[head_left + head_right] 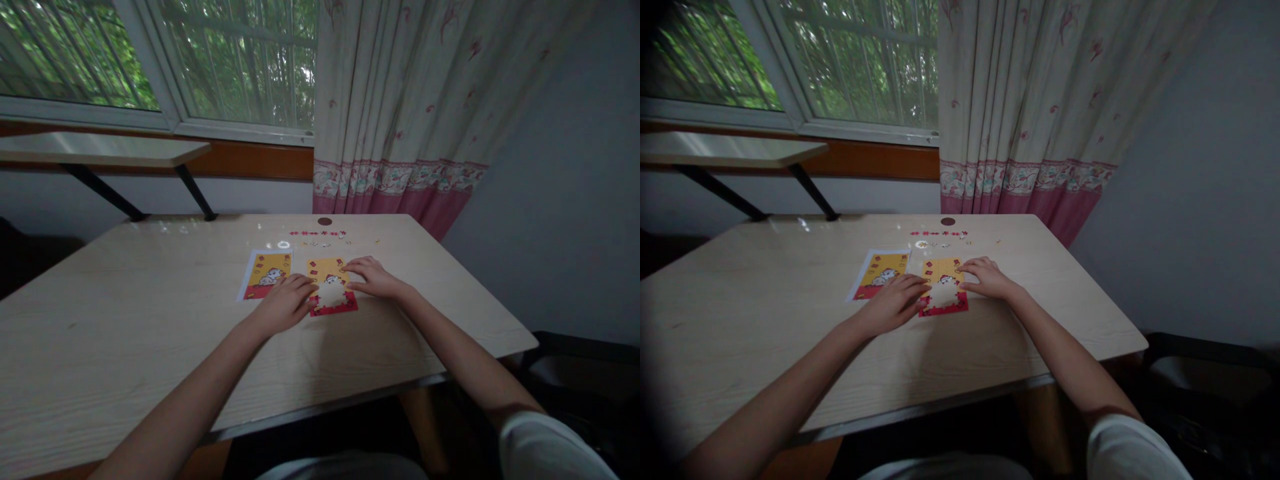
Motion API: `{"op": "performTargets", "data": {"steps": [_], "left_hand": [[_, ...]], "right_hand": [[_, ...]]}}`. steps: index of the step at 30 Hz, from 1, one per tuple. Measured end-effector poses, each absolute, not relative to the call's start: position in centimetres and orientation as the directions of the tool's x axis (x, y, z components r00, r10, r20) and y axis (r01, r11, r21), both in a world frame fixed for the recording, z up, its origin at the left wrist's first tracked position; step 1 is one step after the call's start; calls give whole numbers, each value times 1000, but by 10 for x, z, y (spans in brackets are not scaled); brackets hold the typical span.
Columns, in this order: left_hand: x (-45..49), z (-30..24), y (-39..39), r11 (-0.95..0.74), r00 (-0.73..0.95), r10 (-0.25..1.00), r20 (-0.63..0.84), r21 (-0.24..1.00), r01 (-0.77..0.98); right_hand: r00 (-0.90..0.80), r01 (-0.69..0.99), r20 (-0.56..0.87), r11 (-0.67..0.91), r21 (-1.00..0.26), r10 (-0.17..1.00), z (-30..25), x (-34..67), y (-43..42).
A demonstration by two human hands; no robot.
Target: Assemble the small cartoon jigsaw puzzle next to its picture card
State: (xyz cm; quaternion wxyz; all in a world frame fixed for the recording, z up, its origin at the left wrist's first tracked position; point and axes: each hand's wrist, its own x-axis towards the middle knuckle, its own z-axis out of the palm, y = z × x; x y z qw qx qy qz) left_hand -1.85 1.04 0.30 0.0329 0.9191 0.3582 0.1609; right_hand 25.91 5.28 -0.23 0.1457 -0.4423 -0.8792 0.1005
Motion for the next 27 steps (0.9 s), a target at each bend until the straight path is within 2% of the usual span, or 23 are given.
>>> {"op": "performTargets", "data": {"steps": [27], "left_hand": [[-18,3,10,-742,692,666,279,155,652]], "right_hand": [[-574,745,163,594,-301,802,-6,262,55]]}}
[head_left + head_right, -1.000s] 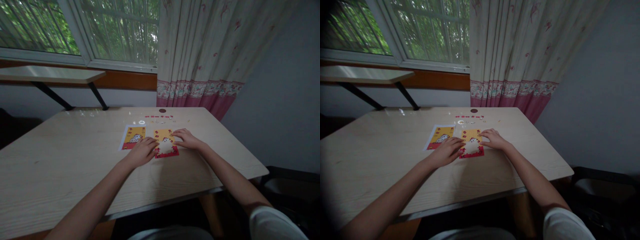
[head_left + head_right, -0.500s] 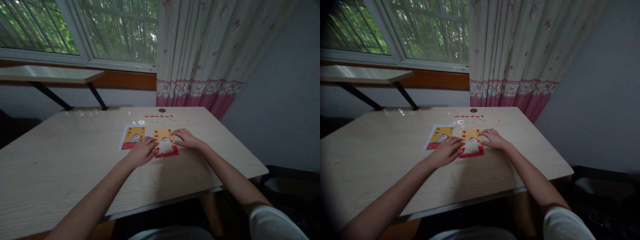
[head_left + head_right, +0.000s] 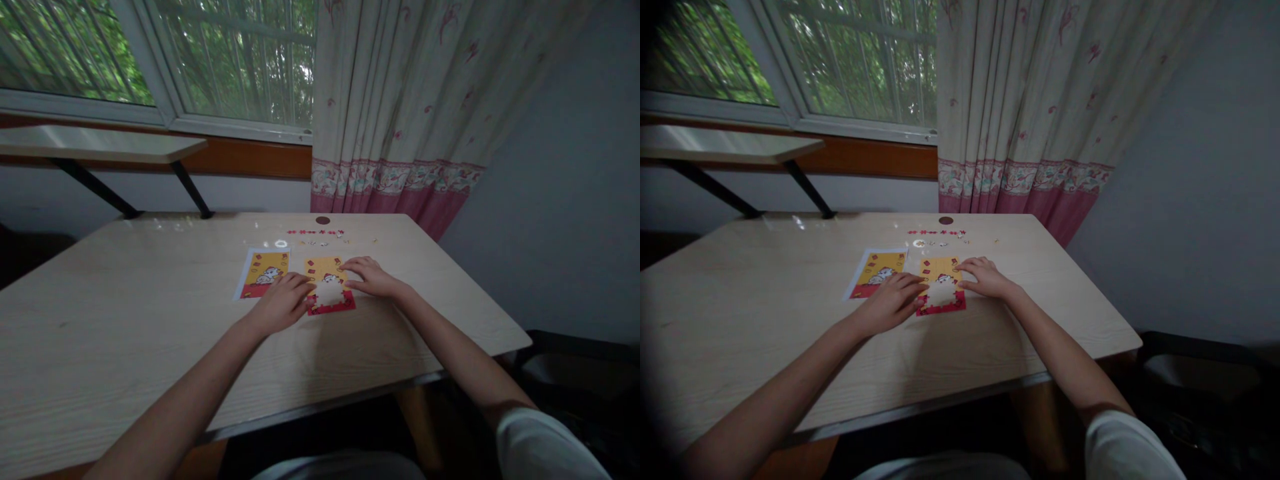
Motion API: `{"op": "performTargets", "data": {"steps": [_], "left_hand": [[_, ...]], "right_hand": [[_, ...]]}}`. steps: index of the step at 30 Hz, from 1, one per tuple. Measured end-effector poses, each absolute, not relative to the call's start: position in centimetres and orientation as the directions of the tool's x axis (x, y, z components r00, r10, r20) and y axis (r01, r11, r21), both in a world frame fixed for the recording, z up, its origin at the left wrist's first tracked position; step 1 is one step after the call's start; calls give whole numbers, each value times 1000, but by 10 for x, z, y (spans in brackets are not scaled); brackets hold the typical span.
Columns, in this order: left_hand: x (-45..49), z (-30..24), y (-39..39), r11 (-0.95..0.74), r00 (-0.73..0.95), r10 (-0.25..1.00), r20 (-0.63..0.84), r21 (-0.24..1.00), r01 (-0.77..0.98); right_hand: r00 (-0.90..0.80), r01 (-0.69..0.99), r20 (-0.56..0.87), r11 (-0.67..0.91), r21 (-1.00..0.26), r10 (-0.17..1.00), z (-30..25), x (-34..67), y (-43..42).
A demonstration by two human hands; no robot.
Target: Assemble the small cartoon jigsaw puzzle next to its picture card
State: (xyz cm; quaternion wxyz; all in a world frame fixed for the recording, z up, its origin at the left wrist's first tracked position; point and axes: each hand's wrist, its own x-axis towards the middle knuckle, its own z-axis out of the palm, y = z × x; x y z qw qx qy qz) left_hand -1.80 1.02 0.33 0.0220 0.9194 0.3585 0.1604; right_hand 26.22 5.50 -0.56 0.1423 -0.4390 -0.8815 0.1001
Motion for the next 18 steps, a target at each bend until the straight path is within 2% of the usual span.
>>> {"op": "performTargets", "data": {"steps": [4,8,11,15,18], "left_hand": [[-18,3,10,-735,686,674,274,149,662],[-17,4,9,-731,683,679,271,155,665],[-17,4,8,-725,677,685,270,164,669],[-17,3,9,-725,677,686,268,172,666],[-17,2,10,-729,680,683,268,181,661]], "right_hand": [[-515,789,179,546,-282,838,-5,260,69],[-429,869,185,460,-183,884,-1,250,96],[-285,939,233,319,-125,930,2,238,120],[-22,988,254,60,-144,967,4,219,145],[76,991,244,-47,-124,967,5,207,155]]}}
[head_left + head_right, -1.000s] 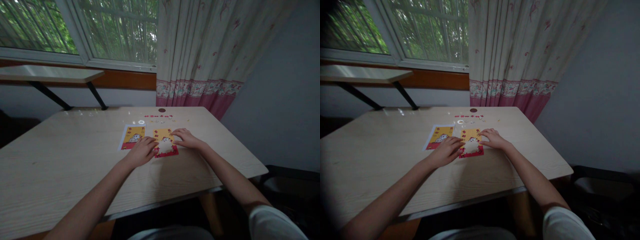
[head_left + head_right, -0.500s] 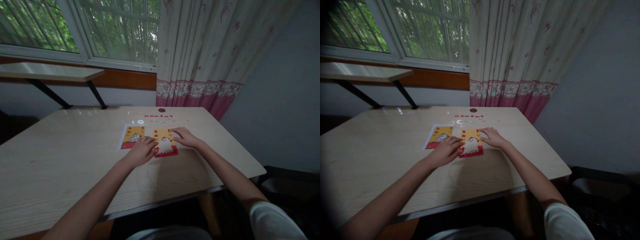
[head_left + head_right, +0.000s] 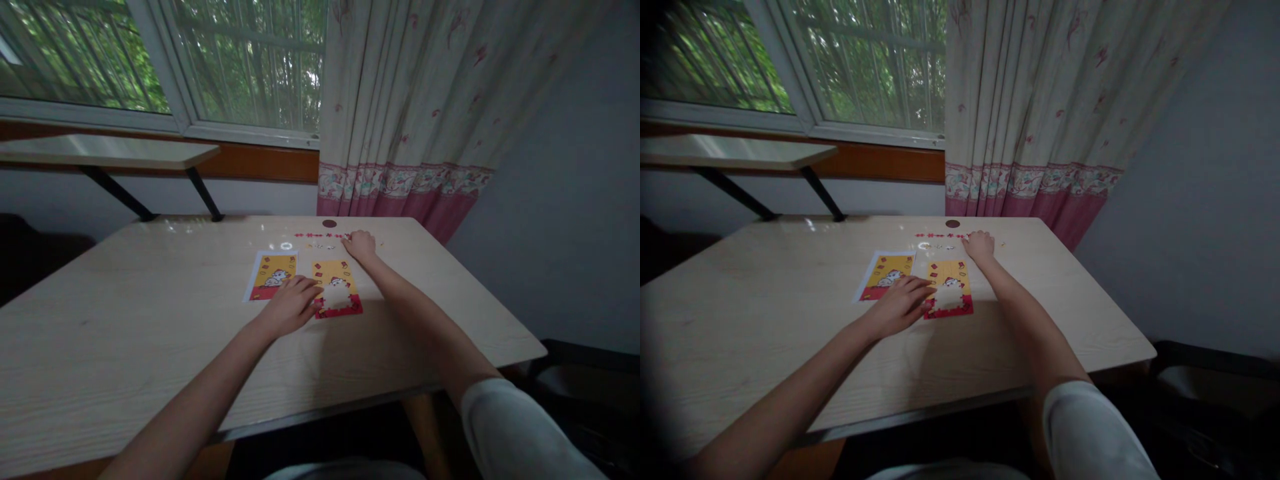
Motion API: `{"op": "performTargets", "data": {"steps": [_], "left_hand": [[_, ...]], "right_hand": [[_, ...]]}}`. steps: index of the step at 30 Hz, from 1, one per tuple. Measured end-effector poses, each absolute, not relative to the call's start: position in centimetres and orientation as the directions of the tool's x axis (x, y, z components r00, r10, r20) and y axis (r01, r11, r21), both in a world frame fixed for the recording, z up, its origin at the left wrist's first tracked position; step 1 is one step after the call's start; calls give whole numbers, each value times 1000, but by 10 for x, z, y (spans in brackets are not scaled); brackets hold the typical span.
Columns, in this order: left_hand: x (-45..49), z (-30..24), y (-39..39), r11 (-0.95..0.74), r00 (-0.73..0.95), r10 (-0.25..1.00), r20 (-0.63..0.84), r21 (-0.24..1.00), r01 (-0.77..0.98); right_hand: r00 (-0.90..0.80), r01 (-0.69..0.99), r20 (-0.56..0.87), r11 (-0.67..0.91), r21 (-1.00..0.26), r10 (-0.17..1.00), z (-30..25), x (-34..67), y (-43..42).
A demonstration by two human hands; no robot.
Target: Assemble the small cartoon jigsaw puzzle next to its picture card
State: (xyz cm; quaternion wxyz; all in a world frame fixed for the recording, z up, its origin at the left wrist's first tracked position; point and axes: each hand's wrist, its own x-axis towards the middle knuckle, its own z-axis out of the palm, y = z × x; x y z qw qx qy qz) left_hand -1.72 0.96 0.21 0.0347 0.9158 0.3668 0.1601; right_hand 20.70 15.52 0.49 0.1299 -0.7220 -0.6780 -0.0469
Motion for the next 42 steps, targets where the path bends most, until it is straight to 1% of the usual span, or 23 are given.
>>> {"op": "performTargets", "data": {"steps": [2,7,11,14,16,18,20,22,24,27,29,31,33,35,37,38,40,42], "left_hand": [[-17,2,10,-727,678,685,267,178,663],[-17,3,8,-718,669,693,268,176,673],[-16,4,8,-719,671,693,265,175,673],[-16,4,8,-719,674,692,258,170,674],[-16,5,7,-718,673,693,258,163,677],[-16,5,6,-716,669,695,264,164,679],[-15,6,6,-712,662,700,269,183,678],[-11,8,7,-693,639,720,271,229,684],[-4,12,11,-651,596,759,263,302,696],[12,18,18,-563,526,822,220,461,686],[23,22,23,-462,473,867,153,600,653],[32,23,26,-369,395,909,131,694,618],[38,21,28,-325,354,927,124,738,592],[39,18,29,-320,338,931,141,762,563],[37,13,31,-300,307,939,153,800,519],[36,11,32,-280,287,946,152,828,486],[33,9,34,-246,260,954,147,880,407],[30,9,36,-242,259,953,159,911,333]], "right_hand": [[103,989,238,-73,-128,966,6,202,159],[147,971,161,-112,-209,976,13,202,169],[114,958,78,-89,-274,990,20,211,173],[11,940,55,8,-341,998,24,219,165],[-69,919,69,90,-383,995,23,224,153],[-160,873,91,184,-451,983,21,231,135],[-312,700,143,329,-634,939,19,240,114],[-421,549,166,396,-736,892,17,250,93],[-451,470,159,385,-795,878,15,256,74],[-437,383,159,343,-858,885,11,256,56],[-398,326,182,324,-888,899,8,251,51],[-376,284,189,307,-909,907,4,244,49],[-384,273,179,297,-915,906,3,238,47],[-385,295,197,323,-899,901,3,233,44],[-346,354,290,411,-840,892,4,231,39],[-325,399,362,474,-785,874,5,231,37],[-313,497,510,596,-631,801,7,232,32],[-336,574,601,664,-479,725,8,232,28]]}}
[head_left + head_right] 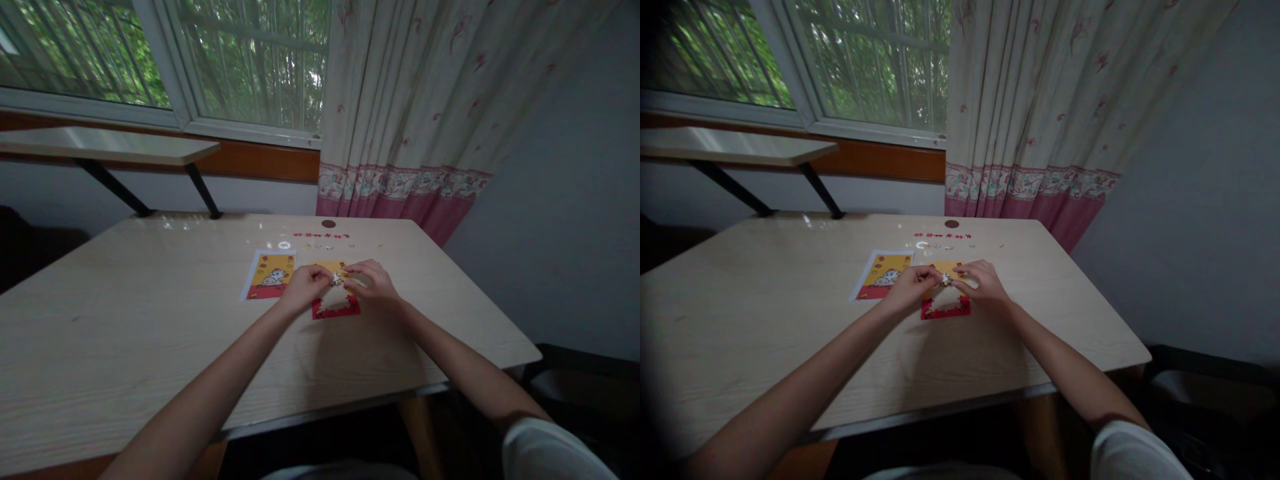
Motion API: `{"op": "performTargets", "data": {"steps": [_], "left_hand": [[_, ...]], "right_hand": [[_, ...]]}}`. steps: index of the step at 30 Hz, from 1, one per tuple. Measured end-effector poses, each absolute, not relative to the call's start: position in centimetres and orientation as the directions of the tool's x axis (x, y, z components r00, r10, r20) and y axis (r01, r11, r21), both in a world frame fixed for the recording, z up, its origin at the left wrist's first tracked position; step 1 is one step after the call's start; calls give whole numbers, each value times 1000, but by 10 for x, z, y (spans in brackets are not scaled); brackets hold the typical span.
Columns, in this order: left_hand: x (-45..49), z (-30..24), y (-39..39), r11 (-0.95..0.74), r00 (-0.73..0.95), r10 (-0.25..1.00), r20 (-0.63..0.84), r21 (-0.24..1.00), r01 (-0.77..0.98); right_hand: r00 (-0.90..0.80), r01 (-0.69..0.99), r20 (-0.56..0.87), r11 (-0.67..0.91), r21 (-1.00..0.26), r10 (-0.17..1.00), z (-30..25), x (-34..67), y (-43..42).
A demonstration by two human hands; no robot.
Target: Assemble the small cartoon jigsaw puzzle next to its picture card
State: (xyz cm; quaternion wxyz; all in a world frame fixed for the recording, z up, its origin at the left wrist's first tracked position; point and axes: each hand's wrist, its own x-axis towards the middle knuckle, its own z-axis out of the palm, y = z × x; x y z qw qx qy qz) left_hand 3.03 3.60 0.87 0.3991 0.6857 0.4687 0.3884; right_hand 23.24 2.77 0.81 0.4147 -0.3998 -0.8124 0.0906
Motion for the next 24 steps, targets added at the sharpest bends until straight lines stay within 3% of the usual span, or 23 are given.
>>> {"op": "performTargets", "data": {"steps": [4,12,14,18,21,24], "left_hand": [[29,15,35,-273,300,936,181,915,297],[28,19,31,-345,370,905,212,873,344],[22,15,32,-442,387,878,282,787,430],[11,8,32,-606,504,795,337,472,641],[11,6,29,-678,603,735,311,304,669],[17,6,24,-716,655,696,295,225,661]], "right_hand": [[-387,674,589,654,-344,709,10,232,24],[-389,733,511,594,-331,766,10,235,27],[-384,737,470,571,-362,795,5,238,31],[-423,738,325,529,-418,846,-5,242,39],[-435,746,284,518,-417,855,-9,242,42],[-432,757,282,515,-402,856,-9,241,42]]}}
